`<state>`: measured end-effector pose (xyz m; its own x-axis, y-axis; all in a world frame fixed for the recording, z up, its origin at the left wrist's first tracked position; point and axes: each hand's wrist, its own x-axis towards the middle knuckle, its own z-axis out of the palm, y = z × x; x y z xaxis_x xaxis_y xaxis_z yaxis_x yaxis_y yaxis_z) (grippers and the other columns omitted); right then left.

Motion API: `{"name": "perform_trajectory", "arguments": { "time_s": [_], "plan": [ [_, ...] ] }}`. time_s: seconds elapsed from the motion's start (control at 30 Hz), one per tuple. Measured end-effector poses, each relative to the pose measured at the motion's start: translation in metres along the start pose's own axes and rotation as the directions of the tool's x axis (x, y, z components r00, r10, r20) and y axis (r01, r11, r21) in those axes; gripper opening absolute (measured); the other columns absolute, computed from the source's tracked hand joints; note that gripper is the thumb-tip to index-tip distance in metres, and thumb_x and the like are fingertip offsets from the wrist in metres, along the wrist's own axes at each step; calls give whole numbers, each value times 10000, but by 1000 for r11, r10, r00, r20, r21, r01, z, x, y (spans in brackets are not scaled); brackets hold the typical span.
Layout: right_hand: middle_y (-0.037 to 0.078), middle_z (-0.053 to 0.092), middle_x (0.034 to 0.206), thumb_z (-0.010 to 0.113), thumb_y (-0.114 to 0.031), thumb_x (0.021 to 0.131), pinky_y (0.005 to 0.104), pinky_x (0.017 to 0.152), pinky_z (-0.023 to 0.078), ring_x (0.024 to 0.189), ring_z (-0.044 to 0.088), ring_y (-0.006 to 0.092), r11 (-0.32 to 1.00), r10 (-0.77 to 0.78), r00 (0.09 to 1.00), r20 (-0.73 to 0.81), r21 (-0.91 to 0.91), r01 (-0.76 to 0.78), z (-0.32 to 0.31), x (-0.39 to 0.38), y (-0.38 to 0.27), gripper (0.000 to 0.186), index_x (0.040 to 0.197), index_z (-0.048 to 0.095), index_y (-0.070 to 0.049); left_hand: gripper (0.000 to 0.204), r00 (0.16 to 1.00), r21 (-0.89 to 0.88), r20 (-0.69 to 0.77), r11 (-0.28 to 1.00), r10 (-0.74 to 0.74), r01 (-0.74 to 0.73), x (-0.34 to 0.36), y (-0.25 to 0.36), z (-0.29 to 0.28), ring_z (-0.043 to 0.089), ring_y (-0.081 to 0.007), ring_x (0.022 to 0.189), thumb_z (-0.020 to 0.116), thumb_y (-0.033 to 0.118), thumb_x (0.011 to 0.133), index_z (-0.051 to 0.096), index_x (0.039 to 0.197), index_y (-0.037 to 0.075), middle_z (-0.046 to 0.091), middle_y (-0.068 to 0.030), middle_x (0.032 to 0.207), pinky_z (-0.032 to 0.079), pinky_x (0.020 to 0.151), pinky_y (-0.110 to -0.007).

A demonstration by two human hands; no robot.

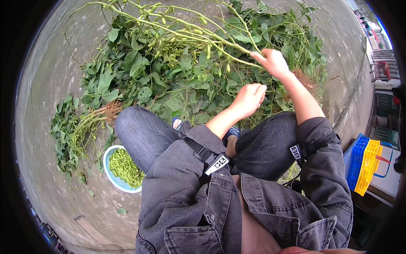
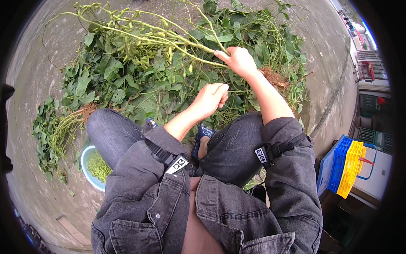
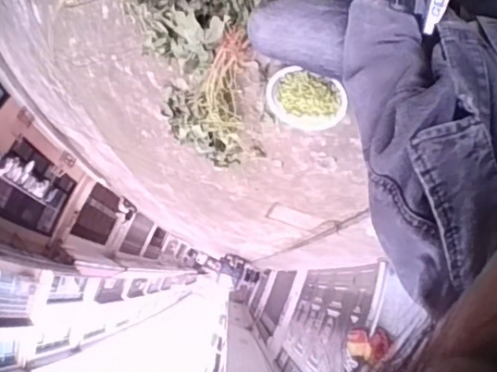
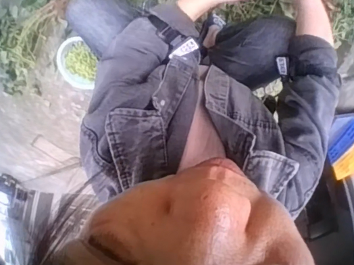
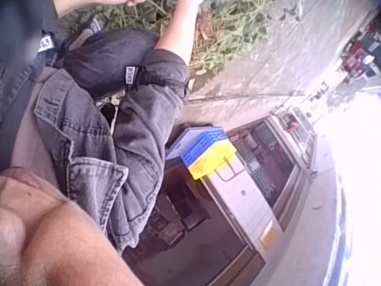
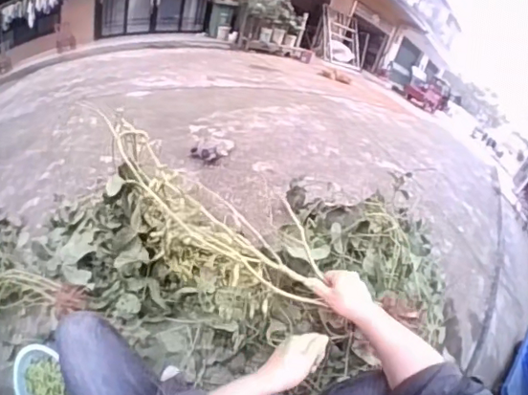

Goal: The person sits on the ground and picks green beans from vines by hand, placing them into a small bowl. The person repeatedly selects vines, removes beans, and discards the stems.

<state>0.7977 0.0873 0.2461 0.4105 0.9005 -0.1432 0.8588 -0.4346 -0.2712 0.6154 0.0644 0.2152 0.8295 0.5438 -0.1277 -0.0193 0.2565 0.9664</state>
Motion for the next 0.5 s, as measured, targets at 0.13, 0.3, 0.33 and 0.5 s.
{"name": "perform_trajectory", "arguments": {
  "time_s": [0.13, 0.3, 0.33, 0.5],
  "plan": [
    [153, 570, 579, 597, -618, 820, 394, 573, 484, 559, 614, 270, 984, 156, 975, 157, 62, -167, -2, -2, 20, 645, 759, 629, 23, 291, 987, -262, 53, 951, -153, 161, -20, -11, -16, 502, -112, 560, 432, 223, 996, 535, 800, 34, 533, -17, 664, 416, 534, -246],
    [13, 500, 530, 622, -581, 824, 282, 402, 414, 413, 483, 112, 937, 102, 937, 334, 284, -203, -5, -13, 19, 586, 825, 664, 3, 294, 939, -766, -223, 642, -262, -2, -5, -46, -53, 442, -92, 596, 505, 232, 980, 517, 1199, 37, 464, 14, 723, 394, 524, -229],
    [2, 489, 525, 632, -571, 822, 278, 398, 407, 409, 473, 109, 929, 89, 929, 358, 306, -207, -7, -16, 17, 572, 813, 660, 1, 317, 956, -795, -191, 606, -221, -19, -2, -50, -52, 441, -100, 625, 511, 241, 979, 497, 1234, 52, 456, 14, 732, 397, 555, -236],
    [-39, 462, 523, 668, -413, 841, 260, 362, 344, 396, 407, 71, 919, 11, 887, 461, 345, -191, -9, -30, 9, 396, 735, 620, -34, 459, 949, -772, -280, 622, -144, -134, 7, -48, -32, 435, -86, 687, 585, 197, 942, 411, 1364, 148, 444, 29, 776, 395, 603, -239]
  ]
}}
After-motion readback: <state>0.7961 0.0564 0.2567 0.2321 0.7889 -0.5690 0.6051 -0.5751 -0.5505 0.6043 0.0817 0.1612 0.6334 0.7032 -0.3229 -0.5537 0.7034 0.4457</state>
